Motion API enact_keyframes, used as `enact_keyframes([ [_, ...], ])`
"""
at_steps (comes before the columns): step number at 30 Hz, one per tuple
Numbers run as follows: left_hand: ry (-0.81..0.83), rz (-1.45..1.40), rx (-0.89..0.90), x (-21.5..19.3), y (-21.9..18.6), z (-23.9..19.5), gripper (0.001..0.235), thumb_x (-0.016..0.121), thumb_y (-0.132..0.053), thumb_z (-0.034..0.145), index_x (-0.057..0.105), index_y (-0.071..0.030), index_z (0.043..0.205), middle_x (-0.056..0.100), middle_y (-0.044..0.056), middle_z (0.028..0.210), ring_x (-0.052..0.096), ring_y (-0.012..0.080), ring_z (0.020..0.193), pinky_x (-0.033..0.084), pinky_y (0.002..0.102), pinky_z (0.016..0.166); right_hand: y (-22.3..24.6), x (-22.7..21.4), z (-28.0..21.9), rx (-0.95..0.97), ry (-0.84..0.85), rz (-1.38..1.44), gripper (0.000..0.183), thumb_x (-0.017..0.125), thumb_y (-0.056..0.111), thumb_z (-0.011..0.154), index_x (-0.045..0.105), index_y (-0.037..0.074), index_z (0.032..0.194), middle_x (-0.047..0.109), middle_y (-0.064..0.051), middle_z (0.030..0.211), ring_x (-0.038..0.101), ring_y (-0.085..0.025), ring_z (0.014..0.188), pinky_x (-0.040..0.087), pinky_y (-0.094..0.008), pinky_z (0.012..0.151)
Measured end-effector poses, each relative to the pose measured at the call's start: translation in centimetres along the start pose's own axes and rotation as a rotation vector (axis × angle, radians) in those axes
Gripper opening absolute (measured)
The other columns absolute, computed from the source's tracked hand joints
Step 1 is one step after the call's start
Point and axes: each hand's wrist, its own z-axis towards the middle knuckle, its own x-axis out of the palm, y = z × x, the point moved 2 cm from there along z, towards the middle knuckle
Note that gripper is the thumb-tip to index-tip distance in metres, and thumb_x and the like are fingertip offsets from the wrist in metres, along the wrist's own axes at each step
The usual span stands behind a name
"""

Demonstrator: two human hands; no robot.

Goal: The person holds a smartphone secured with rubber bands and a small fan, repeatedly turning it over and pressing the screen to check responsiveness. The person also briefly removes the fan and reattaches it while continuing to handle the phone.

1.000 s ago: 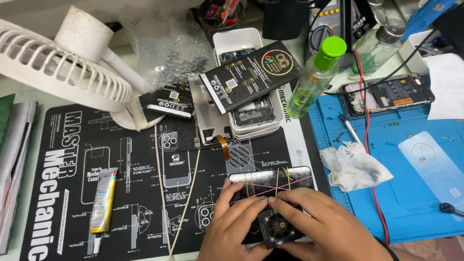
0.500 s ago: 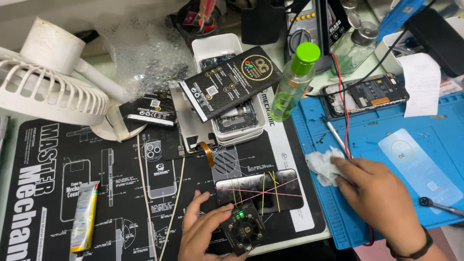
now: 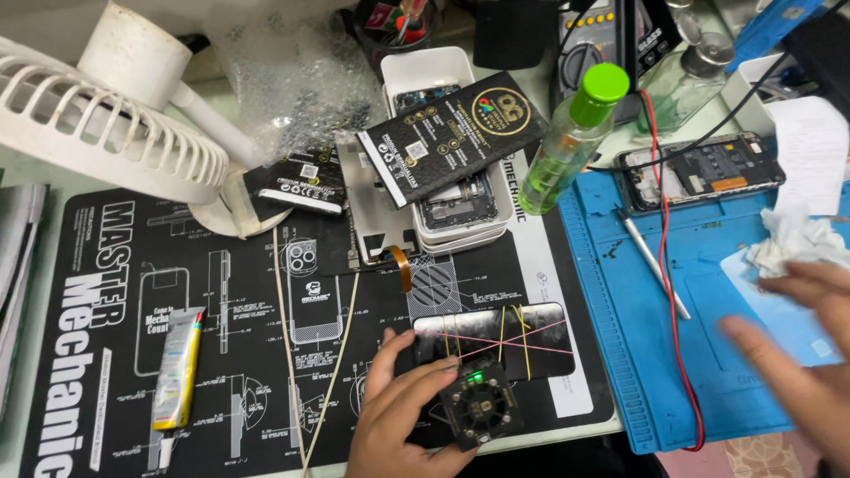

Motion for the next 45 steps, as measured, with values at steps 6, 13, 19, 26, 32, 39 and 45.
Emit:
enact_keyframes([
  [6,0.099,-0.014,0.106,0.7,-1.7,1.1,0.058,0.092,-0.027,0.074,0.070,-0.008,0.125,0.075,0.010,0.130,0.045,0.0442,0.148,0.020,0.066,0.124,9.2,6.5,-1.7,-0.340,0.413,0.460,0.087,0.090,0.034,0.066,0.055,0.003,0.140,0.058,-0.016,0.141,0.055,-0.036,0.128,0.041,-0.044,0.105],
  [13,0.231,-0.084,-0.034,0.1,-1.5,0.3,0.084,0.092,-0.036,0.080,0.051,-0.003,0.145,0.050,0.019,0.158,0.023,0.0469,0.156,0.025,0.058,0.121,9.1,7.6,-1.5,-0.352,0.408,0.402,0.084,0.088,0.027,0.060,0.061,0.007,0.136,0.064,-0.009,0.129,0.060,-0.032,0.120,0.044,-0.043,0.103],
  [19,-0.159,-0.533,-0.169,-2.7,1.2,-2.4,0.108,0.078,-0.058,0.089,0.024,0.002,0.162,0.031,0.029,0.169,0.027,0.0427,0.163,0.013,0.055,0.134,9.8,7.9,-1.3,-0.282,0.337,0.344,0.081,0.089,0.027,0.055,0.065,0.007,0.130,0.066,-0.008,0.121,0.062,-0.030,0.113,0.047,-0.041,0.098],
  [26,-0.186,-0.650,-0.248,-2.6,2.2,-3.3,0.109,0.048,-0.075,0.097,0.014,0.005,0.161,0.028,0.034,0.167,0.021,0.0415,0.162,0.008,0.053,0.131,15.5,9.8,0.6,-0.558,0.413,0.434,0.084,0.088,0.025,0.055,0.060,0.005,0.132,0.063,-0.010,0.121,0.060,-0.031,0.111,0.045,-0.045,0.096],
  [32,-0.202,-0.684,-0.244,-2.8,2.3,-3.3,0.101,0.041,-0.071,0.103,0.014,0.007,0.161,0.029,0.036,0.166,0.024,0.0426,0.161,0.008,0.051,0.131,15.9,9.5,1.3,-0.542,0.419,0.397,0.082,0.086,0.025,0.058,0.060,0.007,0.133,0.063,-0.008,0.124,0.059,-0.030,0.111,0.044,-0.044,0.095],
  [39,-0.217,-0.681,-0.302,-2.7,2.6,-3.2,0.095,0.037,-0.064,0.105,0.014,0.010,0.160,0.034,0.036,0.163,0.027,0.0434,0.159,0.011,0.049,0.129,17.1,9.9,1.4,-0.602,0.403,0.387,0.082,0.084,0.025,0.056,0.062,0.004,0.132,0.065,-0.009,0.121,0.063,-0.030,0.109,0.046,-0.043,0.095],
  [45,-0.239,-0.669,-0.265,-2.6,2.6,-3.3,0.092,0.036,-0.061,0.107,0.016,0.011,0.160,0.035,0.037,0.162,0.029,0.0446,0.159,0.012,0.050,0.130,18.8,11.1,5.7,-0.474,0.429,0.377,0.070,0.090,0.036,0.060,0.067,0.002,0.116,0.069,-0.012,0.104,0.063,-0.034,0.089,0.047,-0.044,0.082],
])
